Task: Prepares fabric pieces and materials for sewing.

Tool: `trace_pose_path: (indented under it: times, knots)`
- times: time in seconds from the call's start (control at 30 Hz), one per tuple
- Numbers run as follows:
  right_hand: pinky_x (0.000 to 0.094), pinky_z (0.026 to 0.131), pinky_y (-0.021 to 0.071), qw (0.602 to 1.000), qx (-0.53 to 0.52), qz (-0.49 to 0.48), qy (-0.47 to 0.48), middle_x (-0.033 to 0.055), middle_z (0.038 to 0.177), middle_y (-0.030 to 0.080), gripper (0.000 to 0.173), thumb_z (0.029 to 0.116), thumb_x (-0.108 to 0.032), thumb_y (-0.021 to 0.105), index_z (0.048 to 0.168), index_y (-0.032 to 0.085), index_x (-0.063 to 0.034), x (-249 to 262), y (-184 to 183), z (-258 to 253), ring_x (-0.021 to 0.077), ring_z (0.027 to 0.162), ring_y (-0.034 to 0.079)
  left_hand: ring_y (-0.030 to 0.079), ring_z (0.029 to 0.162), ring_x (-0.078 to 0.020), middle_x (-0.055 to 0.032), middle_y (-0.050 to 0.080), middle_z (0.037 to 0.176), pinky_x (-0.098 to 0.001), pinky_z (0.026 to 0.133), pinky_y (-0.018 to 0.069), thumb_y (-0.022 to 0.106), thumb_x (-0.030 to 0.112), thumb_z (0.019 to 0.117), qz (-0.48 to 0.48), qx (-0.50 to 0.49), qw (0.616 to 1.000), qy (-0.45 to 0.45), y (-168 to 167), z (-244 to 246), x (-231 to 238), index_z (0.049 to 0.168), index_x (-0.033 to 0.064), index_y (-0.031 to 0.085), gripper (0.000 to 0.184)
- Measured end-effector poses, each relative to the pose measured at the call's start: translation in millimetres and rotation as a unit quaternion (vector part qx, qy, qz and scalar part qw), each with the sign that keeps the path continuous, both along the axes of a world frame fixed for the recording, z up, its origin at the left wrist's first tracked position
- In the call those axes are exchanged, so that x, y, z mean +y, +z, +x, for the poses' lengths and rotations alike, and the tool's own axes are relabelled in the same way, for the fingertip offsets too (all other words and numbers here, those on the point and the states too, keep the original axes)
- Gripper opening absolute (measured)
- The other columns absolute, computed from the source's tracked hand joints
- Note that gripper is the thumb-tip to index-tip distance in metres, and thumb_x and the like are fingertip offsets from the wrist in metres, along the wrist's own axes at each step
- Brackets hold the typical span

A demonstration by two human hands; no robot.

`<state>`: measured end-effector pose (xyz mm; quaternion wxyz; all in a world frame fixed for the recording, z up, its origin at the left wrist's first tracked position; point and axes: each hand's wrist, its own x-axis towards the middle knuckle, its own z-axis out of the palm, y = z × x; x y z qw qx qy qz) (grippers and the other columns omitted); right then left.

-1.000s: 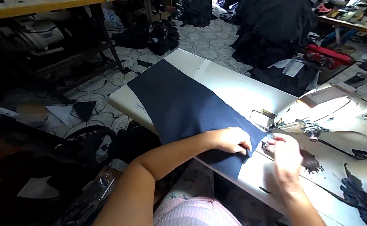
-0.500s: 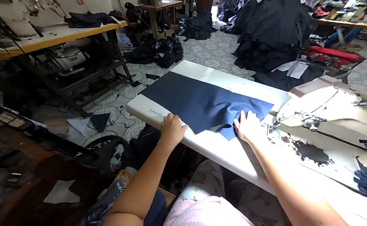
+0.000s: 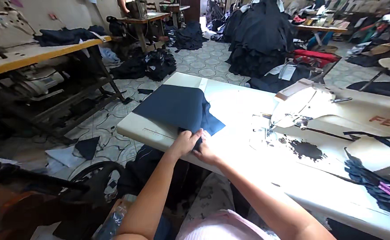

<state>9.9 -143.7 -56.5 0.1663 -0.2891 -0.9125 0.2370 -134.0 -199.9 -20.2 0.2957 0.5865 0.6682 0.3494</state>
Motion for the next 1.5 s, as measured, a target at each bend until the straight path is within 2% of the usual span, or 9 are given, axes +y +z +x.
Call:
trace_pose_path:
  times: [0.13,0.33,0.43,0.5,0.57,0.7,1.0,1.27,1.5]
  knots:
    - [0.0505,0.116,0.0419,0.978,0.131,0.048,0.155,0.0225,0.122,0.071,0.023,0.0985,-0.005,0.057,0.108,0.075,0.0057,-7,-9,12,0.0359,0.126,0.063,0.061,0.112,-0.0510,-0.0348,0.066,0.106,-0.0692,0.103,0.0407,0.042,0.054,0.1075,-0.081,0.218,0.971,0.057,-5,-37,7,0.096,-0.0130,0.067,0.073]
    - [0.0408,0.088,0.0590,0.951,0.235,0.084,0.185,0.0174,0.103,0.075,0.017,0.0931,-0.001,0.059,0.099,0.075,0.0014,-95,-29,135,0.0276,0.097,0.073,0.056,0.122,-0.0592,-0.0420,0.059,0.124,-0.0761,0.100,0.0409,0.059,0.056,0.0997,-0.175,0.315,0.925,0.118,17,-53,-12,0.128,-0.0142,0.057,0.076]
    - [0.0388,0.090,0.0592,0.968,0.229,0.062,0.086,0.0159,0.102,0.076,0.017,0.0921,-0.002,0.059,0.098,0.075,0.0012,-127,-60,205,0.0255,0.097,0.074,0.062,0.109,-0.0570,-0.0367,0.067,0.107,-0.0770,0.090,0.0433,0.056,0.050,0.1033,-0.102,0.360,0.926,0.051,53,-3,-25,0.107,-0.0072,0.070,0.059]
    - [0.0374,0.095,0.0574,0.980,0.195,0.018,-0.028,0.0151,0.104,0.076,0.016,0.0928,-0.002,0.061,0.098,0.076,0.0017,-144,-75,248,0.0242,0.102,0.073,0.067,0.099,-0.0526,-0.0298,0.071,0.101,-0.0749,0.085,0.0472,0.062,0.029,0.1037,0.030,0.353,0.932,-0.078,59,48,-18,0.107,-0.0002,0.075,0.033]
    - [0.0378,0.099,0.0556,0.976,0.158,-0.022,-0.147,0.0154,0.106,0.076,0.017,0.0942,-0.003,0.061,0.099,0.077,0.0022,-159,-80,281,0.0246,0.105,0.073,0.070,0.097,-0.0474,-0.0266,0.073,0.102,-0.0694,0.085,0.0511,0.065,0.014,0.1007,0.108,0.309,0.920,-0.216,54,112,-4,0.110,0.0002,0.077,0.020]
    - [0.0446,0.096,0.0562,0.938,0.124,-0.090,-0.310,0.0190,0.103,0.076,0.021,0.0968,-0.007,0.060,0.102,0.077,0.0033,-186,-80,322,0.0292,0.102,0.073,0.071,0.097,-0.0339,-0.0186,0.073,0.100,-0.0541,0.087,0.0548,0.059,-0.004,0.0962,0.229,0.173,0.849,-0.443,18,241,34,0.092,-0.0045,0.074,0.016]
    - [0.0439,0.099,0.0543,0.910,0.111,-0.127,-0.379,0.0195,0.106,0.075,0.024,0.0996,-0.009,0.057,0.105,0.076,0.0038,-232,-84,352,0.0295,0.107,0.072,0.059,0.123,-0.0459,-0.0263,0.065,0.125,-0.0600,0.101,0.0480,0.050,-0.009,0.0971,0.294,0.229,0.710,-0.598,23,467,62,0.119,-0.0074,0.068,0.028]
    - [0.0495,0.096,0.0546,0.827,0.025,-0.207,-0.523,0.0191,0.106,0.074,0.028,0.1024,-0.016,0.054,0.107,0.075,0.0022,-259,-62,383,0.0303,0.103,0.071,0.052,0.130,-0.0494,-0.0287,0.062,0.129,-0.0675,0.106,0.0373,0.071,-0.010,0.0823,0.226,0.335,0.690,-0.600,24,518,74,0.133,-0.0005,0.061,0.052]
    - [0.0582,0.096,0.0496,0.706,-0.168,-0.378,-0.575,0.0221,0.109,0.071,0.047,0.1065,-0.040,0.053,0.107,0.071,0.0029,-252,-50,389,0.0375,0.110,0.067,0.049,0.132,-0.0502,-0.0301,0.055,0.135,-0.0661,0.105,0.0393,0.060,-0.012,0.0893,0.224,0.348,0.690,-0.594,36,506,75,0.121,-0.0076,0.062,0.032]
